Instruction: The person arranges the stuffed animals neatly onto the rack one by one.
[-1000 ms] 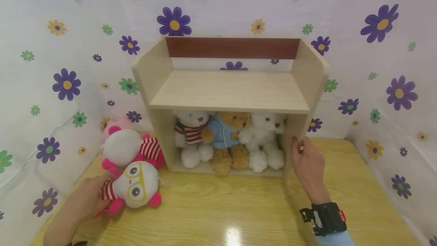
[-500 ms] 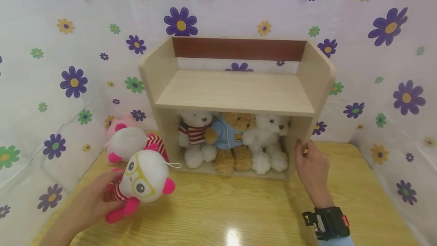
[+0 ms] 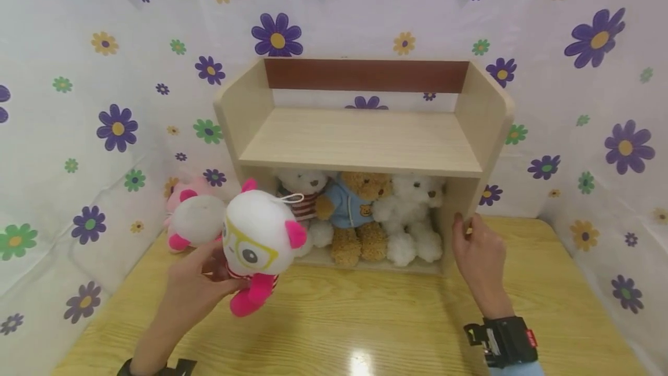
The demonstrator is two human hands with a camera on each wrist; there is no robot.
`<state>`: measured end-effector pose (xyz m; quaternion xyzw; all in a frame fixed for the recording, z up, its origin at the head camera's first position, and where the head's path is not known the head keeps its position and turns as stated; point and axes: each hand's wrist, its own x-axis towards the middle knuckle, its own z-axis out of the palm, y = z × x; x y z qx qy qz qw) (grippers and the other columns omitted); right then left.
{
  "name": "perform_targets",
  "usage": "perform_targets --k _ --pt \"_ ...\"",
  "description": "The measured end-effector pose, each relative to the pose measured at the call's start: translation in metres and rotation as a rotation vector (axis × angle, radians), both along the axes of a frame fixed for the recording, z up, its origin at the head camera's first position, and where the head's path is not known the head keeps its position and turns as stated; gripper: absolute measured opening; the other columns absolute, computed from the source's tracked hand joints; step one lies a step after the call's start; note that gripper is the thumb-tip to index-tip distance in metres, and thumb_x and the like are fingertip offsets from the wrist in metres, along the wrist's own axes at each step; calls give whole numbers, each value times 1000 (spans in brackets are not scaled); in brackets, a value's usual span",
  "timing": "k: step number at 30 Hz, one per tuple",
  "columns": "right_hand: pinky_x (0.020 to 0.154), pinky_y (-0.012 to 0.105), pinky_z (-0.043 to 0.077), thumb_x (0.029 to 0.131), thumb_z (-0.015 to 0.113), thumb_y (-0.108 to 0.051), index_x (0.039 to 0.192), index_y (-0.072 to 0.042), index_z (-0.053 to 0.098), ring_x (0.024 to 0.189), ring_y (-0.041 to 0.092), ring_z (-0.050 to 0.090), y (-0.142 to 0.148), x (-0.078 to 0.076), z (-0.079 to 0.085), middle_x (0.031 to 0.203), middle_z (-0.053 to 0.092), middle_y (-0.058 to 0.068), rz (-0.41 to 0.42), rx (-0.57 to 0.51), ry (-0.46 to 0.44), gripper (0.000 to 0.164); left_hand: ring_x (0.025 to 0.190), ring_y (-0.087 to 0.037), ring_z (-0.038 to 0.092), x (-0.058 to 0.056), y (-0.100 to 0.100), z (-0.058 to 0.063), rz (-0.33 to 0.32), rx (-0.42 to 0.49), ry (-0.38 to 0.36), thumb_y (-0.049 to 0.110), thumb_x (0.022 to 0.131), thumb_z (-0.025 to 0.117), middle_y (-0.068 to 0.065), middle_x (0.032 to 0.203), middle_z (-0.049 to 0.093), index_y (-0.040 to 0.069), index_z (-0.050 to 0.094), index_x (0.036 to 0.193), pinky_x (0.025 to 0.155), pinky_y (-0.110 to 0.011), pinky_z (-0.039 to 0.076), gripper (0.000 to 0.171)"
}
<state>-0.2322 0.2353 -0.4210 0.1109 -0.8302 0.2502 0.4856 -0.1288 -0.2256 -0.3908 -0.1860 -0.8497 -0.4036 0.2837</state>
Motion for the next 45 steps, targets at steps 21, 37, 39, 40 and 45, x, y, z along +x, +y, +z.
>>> perform_targets --k 21,37,39,40,45 --pt "41 26 39 93 64 -5 80 9 61 49 38 67 -2 2 1 64 67 26 4 -11 -31 19 95 -1 75 -9 58 61 -221 299 157 -16 73 81 -21 105 75 -4 68 120 82 -24 60 50" --pt "41 24 39 93 65 -5 80 10 61 49 39 66 -1 4 1 62 66 27 6 -9 -49 20 81 -3 73 -42 77 93 -196 413 129 -8 80 80 -21 95 75 -3 70 118 75 -23 61 39" --pt "41 23 39 94 65 -5 79 9 61 49 39 66 -1 4 1 62 66 26 5 -8 -52 20 81 -4 73 -46 79 95 -206 415 166 -7 81 80 -21 93 75 -3 70 117 76 -23 61 38" --pt "41 22 38 94 65 -5 79 9 61 49 39 66 -1 4 1 62 66 26 6 -10 -54 20 80 -5 73 -48 81 96 -213 411 185 -6 81 80 -20 93 76 -3 70 117 75 -23 61 38" --pt "42 19 37 93 65 -4 82 11 62 48 38 66 -1 3 1 62 65 26 10 -7 -53 19 75 -10 72 -60 92 105 -232 389 279 -2 81 83 -17 89 77 0 72 119 68 -21 58 40"
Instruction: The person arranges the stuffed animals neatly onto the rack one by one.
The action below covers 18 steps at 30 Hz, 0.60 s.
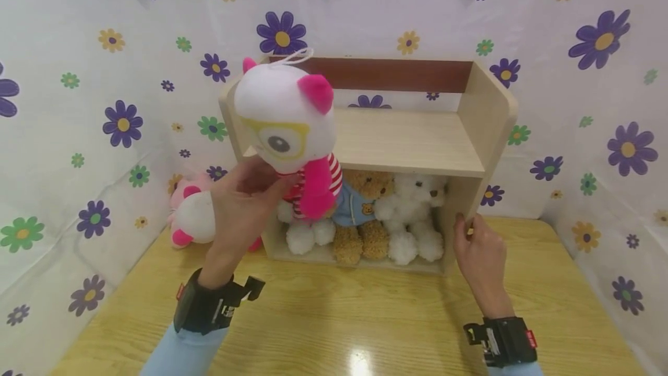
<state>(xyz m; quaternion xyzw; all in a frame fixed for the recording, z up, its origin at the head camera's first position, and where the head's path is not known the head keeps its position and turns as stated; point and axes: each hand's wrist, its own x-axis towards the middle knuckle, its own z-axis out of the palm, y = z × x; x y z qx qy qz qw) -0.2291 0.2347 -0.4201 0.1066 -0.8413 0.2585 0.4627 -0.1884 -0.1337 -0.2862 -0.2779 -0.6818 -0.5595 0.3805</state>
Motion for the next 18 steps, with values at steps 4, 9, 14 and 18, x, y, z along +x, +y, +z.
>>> perform_targets --k 4,9,14,18 --pt "41 19 35 93 65 -4 82 11 62 46 37 64 1 -1 0 60 65 26 2 6 19 19 71 -12 70 -11 15 7 64 -6 38 5 82 84 -14 85 76 2 73 118 63 -20 55 38" --pt "39 20 37 93 64 -3 83 10 63 45 36 65 2 -3 0 61 65 25 21 16 42 16 70 -14 70 -26 41 16 63 41 26 11 84 84 -12 82 75 2 72 109 65 -24 58 29" --pt "41 20 38 93 64 -3 86 11 64 48 37 66 1 -2 -1 62 66 25 22 15 15 16 69 -19 71 -40 68 17 27 23 81 7 82 85 -15 81 74 -1 66 96 64 -26 58 26" --pt "41 21 38 93 64 -3 87 12 64 48 37 66 1 0 1 62 65 26 16 16 6 16 68 -19 71 -48 86 16 14 -17 114 9 83 84 -13 80 74 0 65 93 63 -24 58 24"
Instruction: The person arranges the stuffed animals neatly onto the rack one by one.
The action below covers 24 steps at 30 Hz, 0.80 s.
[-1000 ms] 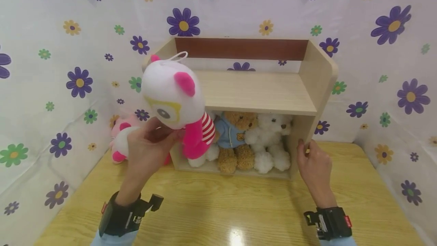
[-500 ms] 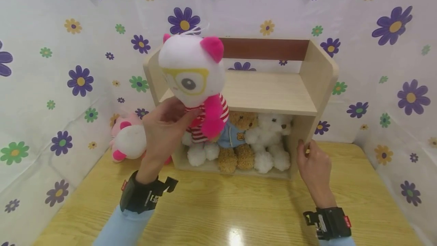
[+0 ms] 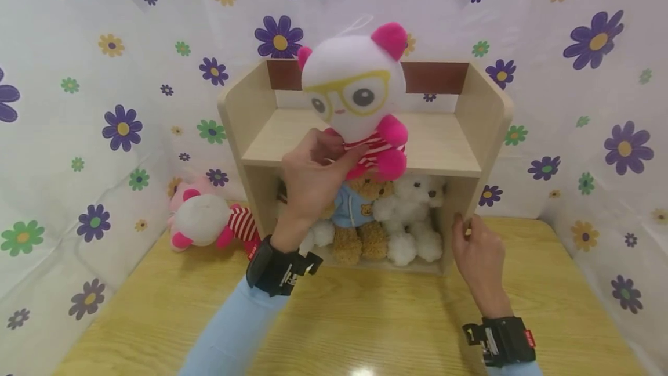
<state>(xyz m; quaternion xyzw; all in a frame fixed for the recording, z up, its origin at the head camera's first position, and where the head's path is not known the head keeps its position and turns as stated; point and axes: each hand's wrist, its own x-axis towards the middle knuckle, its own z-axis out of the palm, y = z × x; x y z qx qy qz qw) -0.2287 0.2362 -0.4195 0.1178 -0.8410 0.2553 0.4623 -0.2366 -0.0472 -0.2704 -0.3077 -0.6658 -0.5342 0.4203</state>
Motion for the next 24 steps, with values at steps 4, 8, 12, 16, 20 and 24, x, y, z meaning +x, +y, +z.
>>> perform_targets --k 4,8,12,16,20,24 --pt "41 20 37 93 64 -3 87 12 64 48 37 66 0 1 0 62 65 25 -2 2 -8 16 71 -18 71 -9 14 1 19 -45 17 11 86 82 -13 83 74 1 64 91 66 -19 56 22" --pt "40 17 34 94 64 -3 87 13 64 47 37 66 1 2 0 62 66 26 -4 1 -4 17 76 -16 70 -20 29 6 77 -108 40 12 89 79 -11 86 73 2 62 92 71 -15 53 20" --pt "40 18 35 94 64 -4 86 12 64 47 37 66 2 2 0 62 66 26 -12 1 5 18 81 -15 68 -31 46 11 146 -208 40 12 92 76 -9 89 69 2 59 95 75 -14 49 19" --pt "40 19 35 94 64 -4 85 12 64 46 37 65 2 1 -2 62 66 26 -12 -1 10 17 84 -14 63 -39 64 14 211 -327 38 10 96 69 -7 91 64 4 64 96 76 -13 45 7" --pt "40 19 35 94 64 -4 84 11 64 46 37 65 1 0 -3 62 66 26 -15 1 16 18 85 -13 62 -42 78 19 251 -435 2 11 99 65 -5 95 65 9 75 102 76 -12 44 11" --pt "40 17 35 94 65 -4 85 11 64 46 37 65 1 0 -4 63 67 26 -14 -1 7 18 91 -11 65 -43 84 24 234 -544 -70 12 100 63 -4 105 67 10 76 119 77 -12 46 23"
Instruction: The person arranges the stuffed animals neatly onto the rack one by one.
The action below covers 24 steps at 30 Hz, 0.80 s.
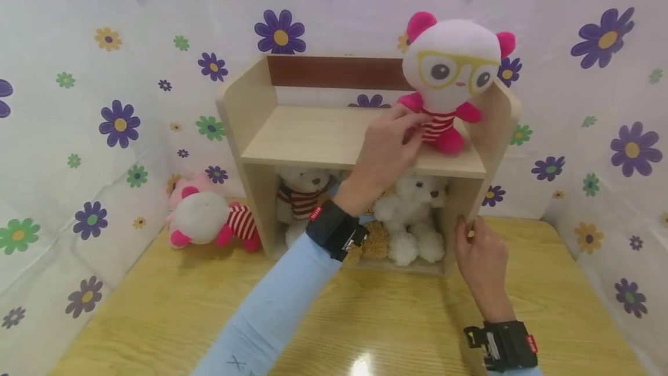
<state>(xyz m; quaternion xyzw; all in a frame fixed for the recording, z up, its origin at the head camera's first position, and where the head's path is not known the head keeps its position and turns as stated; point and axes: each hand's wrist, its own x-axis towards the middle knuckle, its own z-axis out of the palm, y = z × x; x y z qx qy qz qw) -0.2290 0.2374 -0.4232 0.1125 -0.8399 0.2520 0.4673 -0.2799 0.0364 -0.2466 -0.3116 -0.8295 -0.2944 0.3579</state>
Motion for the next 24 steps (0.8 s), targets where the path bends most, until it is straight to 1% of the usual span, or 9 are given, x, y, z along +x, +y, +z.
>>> perform_targets --k 2,5,9,13,16,18,21,23,24 --pt "40 15 34 94 65 -4 85 11 64 47 36 65 0 0 1 64 67 26 1 -1 -3 18 98 -10 65 1 1 3 -9 -61 -48 14 101 62 -3 113 66 10 72 128 81 -12 47 30" --pt "41 13 32 94 65 -4 86 11 64 47 36 66 0 1 2 65 67 27 1 -1 -6 18 108 -12 63 1 1 7 -57 -119 -116 17 102 61 -6 126 61 7 65 138 88 -14 47 38" --pt "42 13 33 94 65 -5 88 12 65 48 37 66 1 2 4 66 67 27 1 -5 -12 18 114 -14 60 -3 4 11 -88 -170 -191 23 103 59 -9 137 52 5 54 147 95 -16 46 48" --pt "43 11 33 94 65 -5 91 13 66 49 37 66 1 2 4 68 68 27 4 -9 -29 19 125 -19 53 -6 9 15 -18 -221 -248 32 103 57 -8 144 45 7 47 152 102 -22 47 57" --pt "43 11 33 95 64 -5 90 13 66 49 37 66 0 2 4 67 68 27 1 -13 -38 19 129 -22 48 -7 13 16 35 -249 -291 38 103 55 -6 148 41 9 44 155 102 -23 48 60" --pt "42 11 33 95 65 -5 89 13 66 48 36 66 0 3 3 67 68 27 -3 -16 -37 19 132 -22 45 -7 15 17 44 -258 -322 41 103 55 -6 151 38 9 40 157 104 -22 46 64" --pt "42 12 33 94 65 -4 88 12 65 48 36 66 0 3 2 67 68 27 -7 -16 -32 18 137 -22 41 -6 17 17 24 -237 -344 42 102 58 -7 155 35 10 37 159 110 -21 42 69" --pt "42 12 33 94 65 -4 88 12 66 49 37 66 -1 2 2 67 68 27 -4 -18 -34 17 137 -21 41 -5 16 16 17 -205 -332 39 101 60 -8 154 36 12 40 157 109 -22 43 66" --pt "41 12 32 94 65 -4 89 13 66 49 37 66 -1 2 2 68 68 27 -3 -18 -35 17 136 -20 43 -3 15 16 23 -184 -318 37 101 61 -8 152 38 13 44 155 108 -22 44 61"
